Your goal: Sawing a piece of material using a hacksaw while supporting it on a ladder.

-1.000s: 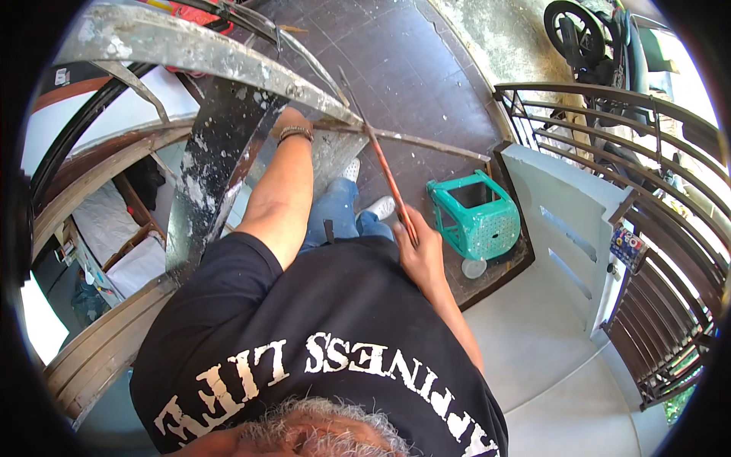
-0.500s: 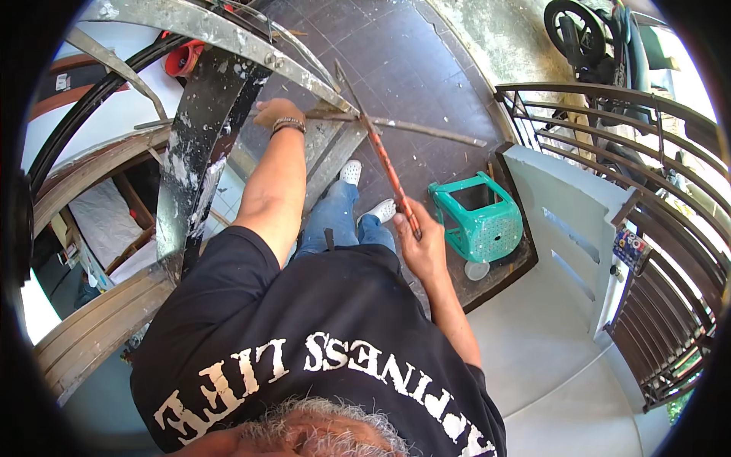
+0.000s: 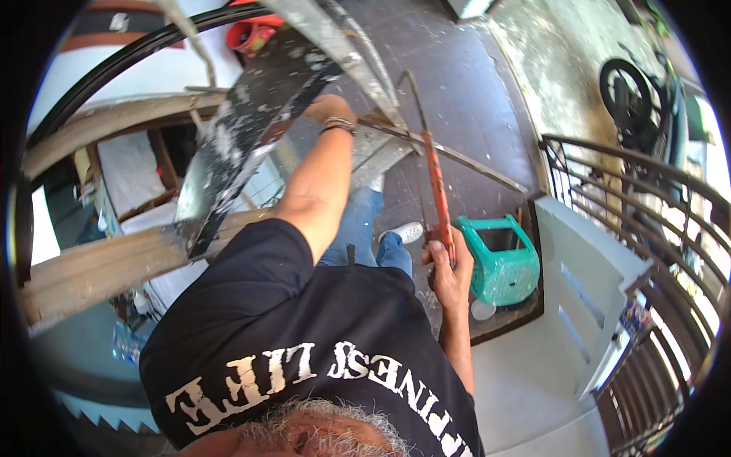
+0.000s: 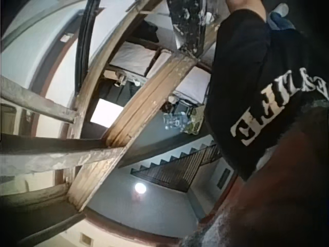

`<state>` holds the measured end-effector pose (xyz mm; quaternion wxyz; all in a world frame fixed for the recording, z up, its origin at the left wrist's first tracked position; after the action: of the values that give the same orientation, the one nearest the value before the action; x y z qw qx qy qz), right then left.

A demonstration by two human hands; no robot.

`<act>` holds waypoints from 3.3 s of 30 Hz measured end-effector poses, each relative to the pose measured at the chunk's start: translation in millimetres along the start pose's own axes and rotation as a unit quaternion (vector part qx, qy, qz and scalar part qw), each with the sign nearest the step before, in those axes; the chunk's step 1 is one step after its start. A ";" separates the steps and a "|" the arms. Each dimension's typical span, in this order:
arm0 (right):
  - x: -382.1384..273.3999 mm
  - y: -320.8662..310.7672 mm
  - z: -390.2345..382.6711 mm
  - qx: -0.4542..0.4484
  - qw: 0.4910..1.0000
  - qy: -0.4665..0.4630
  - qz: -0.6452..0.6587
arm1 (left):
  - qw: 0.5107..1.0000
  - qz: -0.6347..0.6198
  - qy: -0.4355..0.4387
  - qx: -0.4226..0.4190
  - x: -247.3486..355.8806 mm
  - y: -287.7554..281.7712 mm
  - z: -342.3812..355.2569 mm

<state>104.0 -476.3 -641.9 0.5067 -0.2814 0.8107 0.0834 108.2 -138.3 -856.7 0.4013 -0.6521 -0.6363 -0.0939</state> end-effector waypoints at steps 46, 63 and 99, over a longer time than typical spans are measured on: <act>9.2 20.9 -33.9 0.070 0.985 0.037 -0.150 | 0.347 0.234 0.845 -0.333 15.8 -7.5 -47.0; 2.5 23.5 -2.4 0.042 0.976 0.001 -0.213 | 0.450 0.189 0.761 -0.427 32.9 -14.8 -53.5; 21.8 41.9 44.8 0.101 0.978 -0.085 -0.160 | 0.393 0.363 0.720 -0.442 24.9 -0.5 -51.2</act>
<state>108.9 -430.9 -688.3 0.6060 -0.3469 0.7135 -0.0580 131.8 -152.4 -807.0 0.3617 -0.5967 0.3171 -0.6423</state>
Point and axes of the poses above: each hand's wrist, its own z-axis towards the middle knuckle, its own y-axis out of the palm, x = y × z, the point moved 6 cm from there along z, towards the middle knuckle, and after that the axes turned 7 degrees about -z, right-handed, at the moved point
